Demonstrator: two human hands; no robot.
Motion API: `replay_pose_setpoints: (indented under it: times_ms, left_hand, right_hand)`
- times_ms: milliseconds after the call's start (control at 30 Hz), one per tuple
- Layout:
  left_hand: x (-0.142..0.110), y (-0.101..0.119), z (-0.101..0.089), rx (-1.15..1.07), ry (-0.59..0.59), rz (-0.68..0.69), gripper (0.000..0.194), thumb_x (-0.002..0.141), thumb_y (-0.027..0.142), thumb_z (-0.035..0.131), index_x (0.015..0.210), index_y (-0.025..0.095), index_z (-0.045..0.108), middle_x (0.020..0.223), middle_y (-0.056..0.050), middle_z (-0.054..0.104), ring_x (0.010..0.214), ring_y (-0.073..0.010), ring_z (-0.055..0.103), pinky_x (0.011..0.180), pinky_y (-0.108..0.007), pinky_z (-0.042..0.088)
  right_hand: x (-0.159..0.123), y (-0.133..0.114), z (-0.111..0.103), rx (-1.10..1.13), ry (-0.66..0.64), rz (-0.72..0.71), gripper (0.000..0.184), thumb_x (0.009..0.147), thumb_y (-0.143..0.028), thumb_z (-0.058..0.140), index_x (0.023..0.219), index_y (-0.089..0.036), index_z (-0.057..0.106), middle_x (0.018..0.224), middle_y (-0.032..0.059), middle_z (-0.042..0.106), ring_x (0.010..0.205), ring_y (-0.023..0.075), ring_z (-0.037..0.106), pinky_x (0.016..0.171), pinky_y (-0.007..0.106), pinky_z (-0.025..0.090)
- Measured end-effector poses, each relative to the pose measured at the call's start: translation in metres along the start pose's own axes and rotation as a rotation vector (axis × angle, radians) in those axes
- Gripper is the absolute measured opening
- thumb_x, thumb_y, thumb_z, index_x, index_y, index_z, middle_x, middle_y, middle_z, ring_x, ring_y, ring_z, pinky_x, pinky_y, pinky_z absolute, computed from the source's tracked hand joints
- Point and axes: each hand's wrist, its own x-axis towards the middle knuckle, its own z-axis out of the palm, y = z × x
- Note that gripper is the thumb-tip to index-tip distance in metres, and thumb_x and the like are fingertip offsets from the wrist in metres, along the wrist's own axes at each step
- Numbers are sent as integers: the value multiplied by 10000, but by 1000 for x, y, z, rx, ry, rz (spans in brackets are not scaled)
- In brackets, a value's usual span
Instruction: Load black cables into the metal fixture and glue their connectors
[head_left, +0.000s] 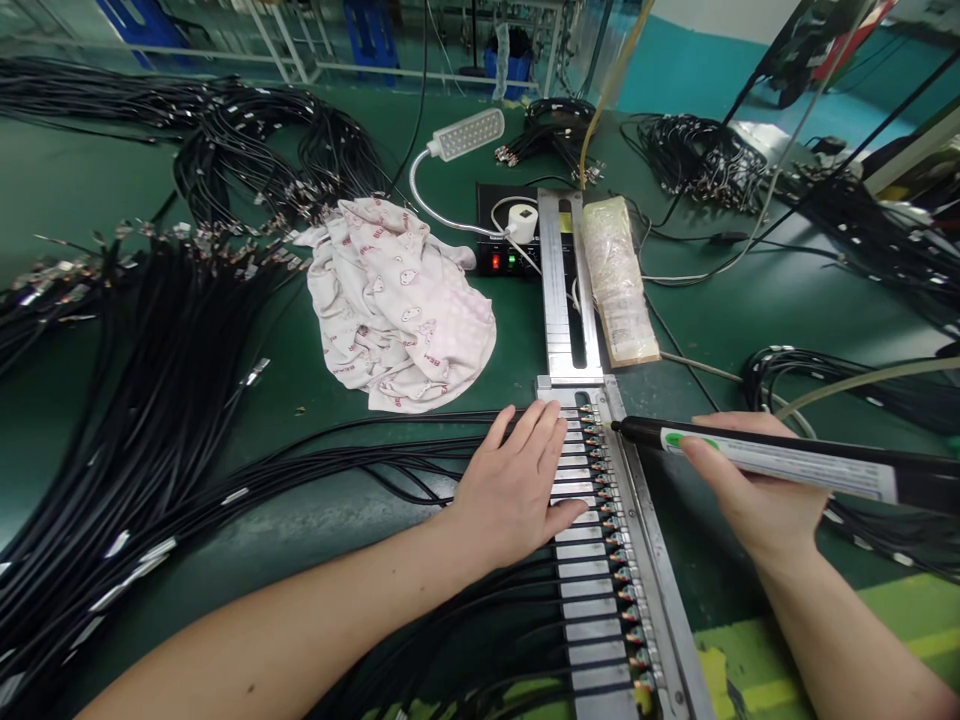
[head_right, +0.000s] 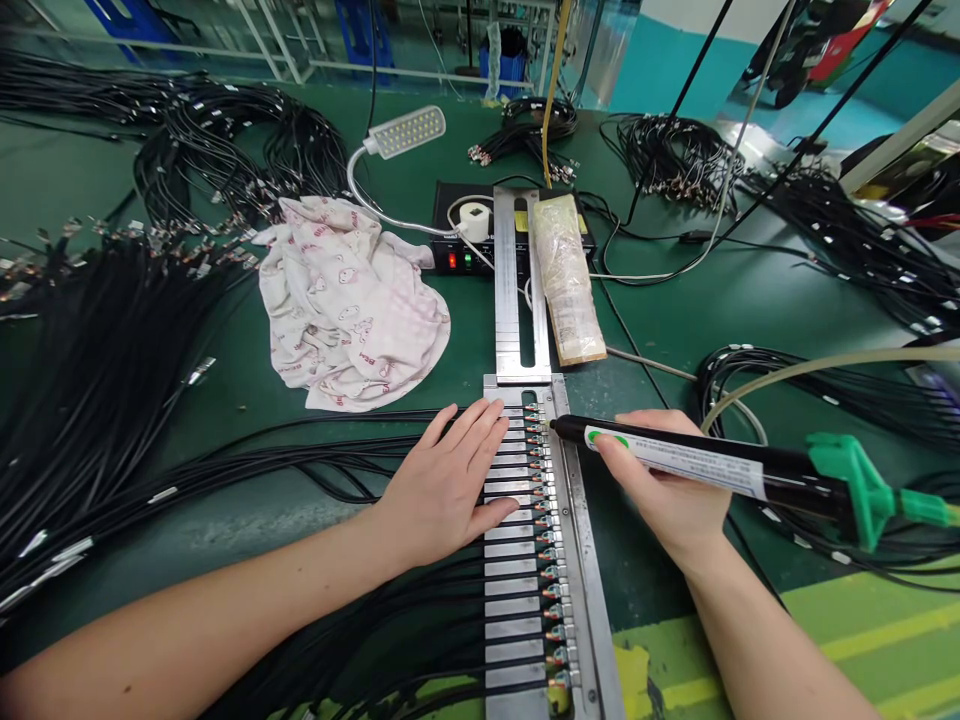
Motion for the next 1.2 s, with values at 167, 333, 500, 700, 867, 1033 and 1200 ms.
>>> replay_pose_setpoints:
  times_ms: [167, 333, 500, 700, 867, 1033, 1200]
  left_hand:
    - [0, 0, -1, -10, -7, 0, 692, 916, 558, 228, 1355, 39, 359, 1451, -155, 319, 1351, -278, 237, 1104, -467, 189]
    - [0, -1, -1, -38, 10, 2, 656, 910, 553, 265, 1357, 82, 358, 1440, -159, 333, 1349, -285, 244, 1098, -474, 190]
    - [0, -1, 0, -54, 27, 11, 620, 900, 543, 320, 1343, 112, 371, 1429, -181, 336, 1342, -304, 256, 1088, -490, 202]
    - [-1, -1, 0, -59, 14, 15, 613, 907, 543, 292, 1319, 104, 406, 1435, -186, 321, 1350, -307, 241, 1092, -493, 190]
    - [-1, -1, 0, -61, 14, 14, 611, 907, 539, 300, 1320, 100, 404, 1435, -191, 319, 1349, -311, 242, 1091, -495, 189]
    - [0, -1, -1, -63, 15, 18, 607, 908, 535, 301, 1320, 101, 403, 1433, -190, 326, 1348, -310, 245, 1090, -493, 195]
    - [0, -1, -1, -57, 11, 15, 607, 905, 536, 312, 1315, 99, 406, 1434, -193, 324, 1348, -310, 245, 1091, -496, 195]
  right_hand:
    - [0, 1, -3, 26, 25, 5, 122, 654, -283, 710, 748, -260, 635, 662, 1, 636, 543, 173, 581, 495, 318, 492]
    - [-3, 3, -6, 54, 57, 0, 129, 652, -267, 717, 760, -251, 648, 671, 12, 639, 554, 177, 583, 497, 321, 482]
    - [-4, 0, -3, 25, 24, -20, 135, 637, -265, 713, 738, -242, 626, 662, -17, 635, 547, 159, 587, 498, 300, 498]
    - [-3, -2, -2, 21, 18, -12, 135, 647, -258, 708, 748, -233, 621, 652, -25, 630, 532, 147, 584, 473, 281, 486]
    - [-3, -1, -1, 8, 28, -33, 134, 644, -262, 710, 739, -232, 621, 657, -18, 637, 537, 148, 589, 483, 286, 498]
    - [-3, -3, -1, 11, 1, 18, 129, 653, -262, 706, 749, -267, 620, 673, -11, 633, 554, 167, 589, 494, 312, 502]
    - [-4, -4, -3, 35, -8, 12, 130, 658, -257, 707, 755, -266, 620, 654, -19, 617, 541, 160, 577, 485, 304, 491]
